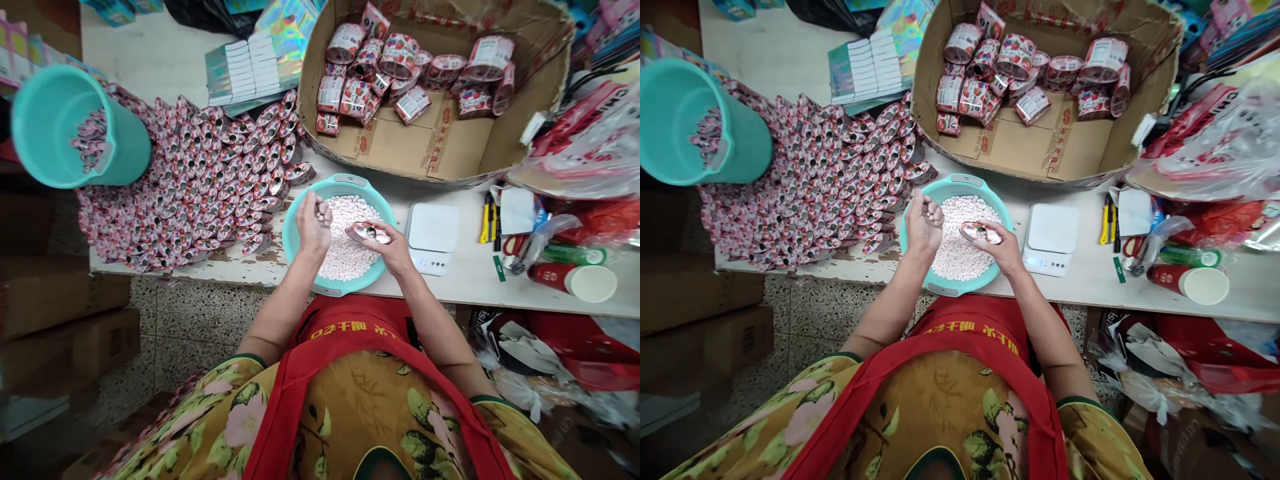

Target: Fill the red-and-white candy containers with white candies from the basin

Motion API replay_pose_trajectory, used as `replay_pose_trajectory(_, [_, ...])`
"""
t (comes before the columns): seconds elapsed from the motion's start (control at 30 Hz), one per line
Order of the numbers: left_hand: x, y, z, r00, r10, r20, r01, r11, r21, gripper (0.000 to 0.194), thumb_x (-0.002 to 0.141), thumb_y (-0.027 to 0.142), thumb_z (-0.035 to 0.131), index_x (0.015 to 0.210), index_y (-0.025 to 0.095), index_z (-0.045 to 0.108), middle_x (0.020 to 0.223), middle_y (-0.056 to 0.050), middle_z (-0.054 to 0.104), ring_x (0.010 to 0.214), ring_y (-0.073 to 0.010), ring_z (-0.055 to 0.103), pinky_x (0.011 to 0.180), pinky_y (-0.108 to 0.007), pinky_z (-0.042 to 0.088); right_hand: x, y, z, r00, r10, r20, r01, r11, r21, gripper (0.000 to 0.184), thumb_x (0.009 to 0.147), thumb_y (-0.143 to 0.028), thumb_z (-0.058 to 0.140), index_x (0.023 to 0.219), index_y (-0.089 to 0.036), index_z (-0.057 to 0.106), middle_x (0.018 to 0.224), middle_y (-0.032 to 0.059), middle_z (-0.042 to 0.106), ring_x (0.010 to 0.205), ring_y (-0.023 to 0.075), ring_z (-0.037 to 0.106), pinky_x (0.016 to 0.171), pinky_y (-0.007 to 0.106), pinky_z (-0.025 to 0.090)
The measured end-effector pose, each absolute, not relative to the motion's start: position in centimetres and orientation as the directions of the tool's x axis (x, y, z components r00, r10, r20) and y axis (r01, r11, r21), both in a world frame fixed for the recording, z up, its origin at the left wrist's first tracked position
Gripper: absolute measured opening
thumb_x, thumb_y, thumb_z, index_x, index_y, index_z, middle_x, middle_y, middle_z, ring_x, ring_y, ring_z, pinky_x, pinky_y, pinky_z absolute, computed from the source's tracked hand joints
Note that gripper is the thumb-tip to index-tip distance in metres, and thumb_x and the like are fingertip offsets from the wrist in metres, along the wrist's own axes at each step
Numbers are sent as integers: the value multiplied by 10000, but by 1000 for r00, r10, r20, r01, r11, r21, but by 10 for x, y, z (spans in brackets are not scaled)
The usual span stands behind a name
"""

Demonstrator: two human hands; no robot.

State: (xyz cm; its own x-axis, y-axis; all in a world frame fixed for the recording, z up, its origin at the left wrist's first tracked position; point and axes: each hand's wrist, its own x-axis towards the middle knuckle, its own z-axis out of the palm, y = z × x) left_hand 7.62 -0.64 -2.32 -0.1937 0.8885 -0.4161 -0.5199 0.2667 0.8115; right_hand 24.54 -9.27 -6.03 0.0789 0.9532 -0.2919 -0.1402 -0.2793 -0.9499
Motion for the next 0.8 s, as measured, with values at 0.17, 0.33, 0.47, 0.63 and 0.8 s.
replay_pose_trajectory(0.17, [63, -20, -54, 87, 720, -689, -294, 679, 673, 204, 700, 141, 756, 848, 140, 616, 679, 17, 607, 570, -60, 565, 559, -174, 442, 302, -115, -49, 343, 909, -238, -83, -223, -971, 578, 603, -434, 904, 1122, -250, 728, 1137, 46, 747, 1026, 239, 707, 976, 416, 563])
replay_pose_trajectory(0.33, [73, -38, -71, 108, 690, -716, -21, 722, 692, 265, 636, 242, 801, 827, 132, 653, 651, 11, 637, 434, -53, 472, 418, -183, 307, 366, -123, -79, 608, 773, -184, 35, -258, -966, 605, 616, -473, 861, 1123, -185, 699, 1170, 100, 728, 1077, 244, 685, 1021, 435, 535])
replay_pose_trajectory(0.47, [82, -34, -74, 79, 688, -721, -80, 725, 684, 227, 674, 266, 789, 757, 131, 627, 618, 10, 609, 454, -52, 484, 424, -173, 323, 397, -125, -114, 614, 752, -238, 7, -307, -952, 689, 572, -494, 872, 1137, -152, 676, 1184, 126, 713, 1091, 243, 674, 1054, 447, 510])
replay_pose_trajectory(0.63, [84, -24, -74, 102, 640, -762, -225, 761, 609, 89, 752, 97, 682, 812, 127, 623, 666, -9, 631, 583, -81, 609, 539, -170, 463, 410, -143, -121, 686, 700, -198, 8, -280, -960, 712, 647, -506, 845, 1250, -200, 623, 1332, 129, 645, 1228, 246, 620, 1087, 460, 490])
replay_pose_trajectory(0.8, [80, -32, -71, 107, 526, -844, -212, 841, 498, 100, 785, 109, 672, 823, 138, 584, 688, -23, 644, 583, -91, 629, 537, -179, 484, 420, -181, -115, 836, 524, -163, 5, -303, -953, 525, 741, -533, 746, 1117, -179, 652, 1148, 121, 699, 1073, 227, 677, 1010, 453, 538])
